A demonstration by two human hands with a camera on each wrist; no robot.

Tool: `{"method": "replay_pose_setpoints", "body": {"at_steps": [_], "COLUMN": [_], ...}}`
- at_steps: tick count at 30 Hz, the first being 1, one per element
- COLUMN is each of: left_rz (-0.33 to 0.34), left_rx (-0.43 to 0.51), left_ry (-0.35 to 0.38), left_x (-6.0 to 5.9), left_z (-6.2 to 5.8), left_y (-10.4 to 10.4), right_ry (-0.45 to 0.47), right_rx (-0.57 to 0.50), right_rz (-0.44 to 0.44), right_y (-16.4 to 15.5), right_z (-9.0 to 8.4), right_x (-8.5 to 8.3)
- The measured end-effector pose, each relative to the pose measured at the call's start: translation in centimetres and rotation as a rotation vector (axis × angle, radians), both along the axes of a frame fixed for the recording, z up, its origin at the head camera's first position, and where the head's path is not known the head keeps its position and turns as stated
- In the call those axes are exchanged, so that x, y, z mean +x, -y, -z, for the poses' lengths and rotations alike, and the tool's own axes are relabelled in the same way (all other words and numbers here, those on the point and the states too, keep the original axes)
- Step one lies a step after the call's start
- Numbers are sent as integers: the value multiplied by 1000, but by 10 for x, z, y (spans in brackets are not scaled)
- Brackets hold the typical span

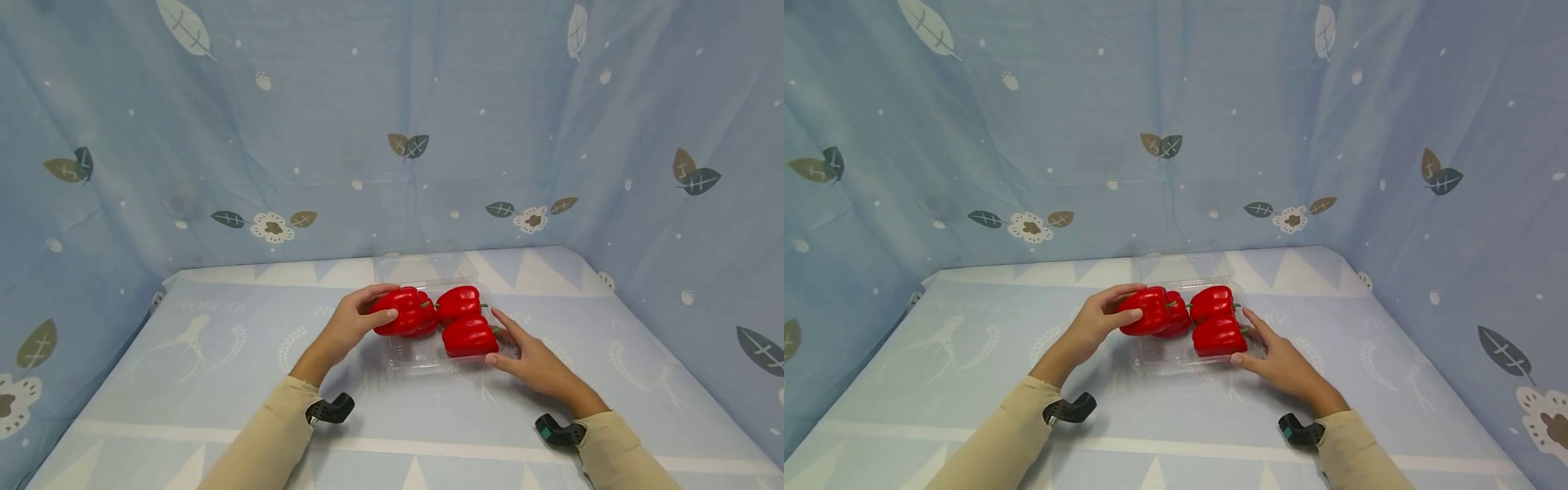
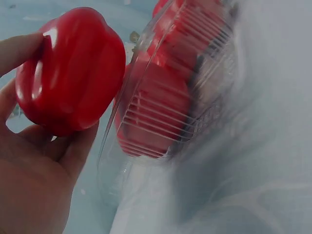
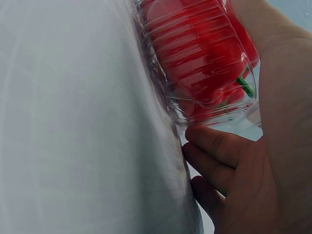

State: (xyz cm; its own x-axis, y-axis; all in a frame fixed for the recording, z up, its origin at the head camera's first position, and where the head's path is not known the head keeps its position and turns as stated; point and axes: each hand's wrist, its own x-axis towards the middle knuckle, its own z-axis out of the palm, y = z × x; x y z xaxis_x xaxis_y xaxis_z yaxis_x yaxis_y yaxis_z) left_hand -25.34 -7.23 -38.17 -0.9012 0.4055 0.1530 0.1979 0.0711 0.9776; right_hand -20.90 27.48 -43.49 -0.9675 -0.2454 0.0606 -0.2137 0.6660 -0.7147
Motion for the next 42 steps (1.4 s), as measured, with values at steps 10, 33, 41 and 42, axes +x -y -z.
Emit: {"method": "replay_pose_setpoints", "body": {"at_steps": [10, 33, 41, 42], "left_rz": [12, 12, 9, 12], "left_rx": [-116, -254, -354, -366], "left_ry": [-92, -275, -350, -370], "left_x": [12, 21, 18, 18], "left_z": [-1, 5, 9, 9], "left_y": [-10, -26, -27, -27], "right_ry": [-16, -24, -32, -32], "right_rx": [7, 15, 14, 14], "right_rz": [1, 1, -4, -4], "right_y": [0, 0, -1, -1], "right_z": [0, 1, 1, 2], "right_x": [0, 0, 0, 0]}}
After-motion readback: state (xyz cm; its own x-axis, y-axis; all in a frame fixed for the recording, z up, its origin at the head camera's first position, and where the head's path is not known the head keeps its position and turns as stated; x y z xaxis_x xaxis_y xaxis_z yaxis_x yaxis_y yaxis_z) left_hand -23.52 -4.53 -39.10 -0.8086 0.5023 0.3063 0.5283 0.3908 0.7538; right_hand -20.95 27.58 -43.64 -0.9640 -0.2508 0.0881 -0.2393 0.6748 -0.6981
